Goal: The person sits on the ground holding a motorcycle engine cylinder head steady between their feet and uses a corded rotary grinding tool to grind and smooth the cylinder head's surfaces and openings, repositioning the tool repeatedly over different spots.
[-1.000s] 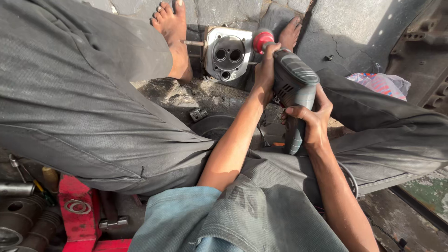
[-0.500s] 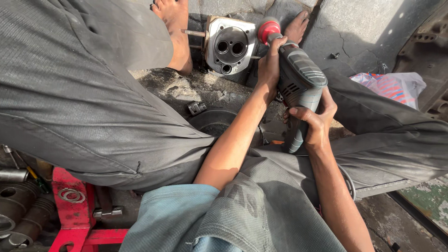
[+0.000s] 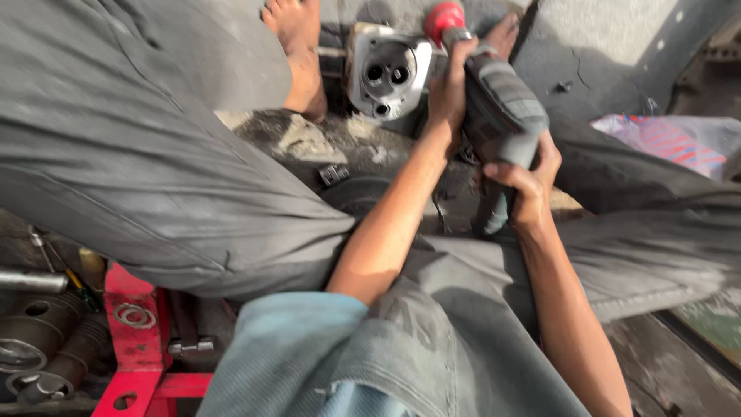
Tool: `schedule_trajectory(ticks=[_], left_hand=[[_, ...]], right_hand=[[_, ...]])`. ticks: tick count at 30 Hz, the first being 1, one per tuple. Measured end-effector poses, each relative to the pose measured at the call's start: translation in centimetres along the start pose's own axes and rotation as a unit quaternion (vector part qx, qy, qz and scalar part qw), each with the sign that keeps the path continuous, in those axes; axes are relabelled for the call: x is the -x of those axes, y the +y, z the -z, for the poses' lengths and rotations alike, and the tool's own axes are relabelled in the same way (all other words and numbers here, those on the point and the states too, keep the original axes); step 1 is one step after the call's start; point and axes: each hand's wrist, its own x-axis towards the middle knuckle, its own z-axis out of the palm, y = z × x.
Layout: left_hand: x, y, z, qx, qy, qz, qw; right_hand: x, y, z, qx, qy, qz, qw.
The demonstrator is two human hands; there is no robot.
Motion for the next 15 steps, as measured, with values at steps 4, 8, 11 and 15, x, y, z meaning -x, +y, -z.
schedule_trajectory(ticks=[4,8,11,15], left_hand=[[0.2,-0.5,0.1,0.102,-0.084,-0.016,0.991],[-0.6,-1.4,0.0,0.145,-0.114,-0.023,0.982],[-1.7,-0.9,0.4,0.075,-0.059,-0.022,0.995],[-2.5,1.5,2.8,-0.011,0.120,-0.053,0.991]], right_hand=[[0.1,0.3,0.3,0.017,-0.022,0.017,0.999],[-0.1,0.8,0.9,0.026,-0.040,0.026,0.999],[-0.8,1.2,1.1,0.013,-0.046,0.012,0.999],[-2.4,1.8,0.1,-0.001,-0.111,-0.021,0.994]])
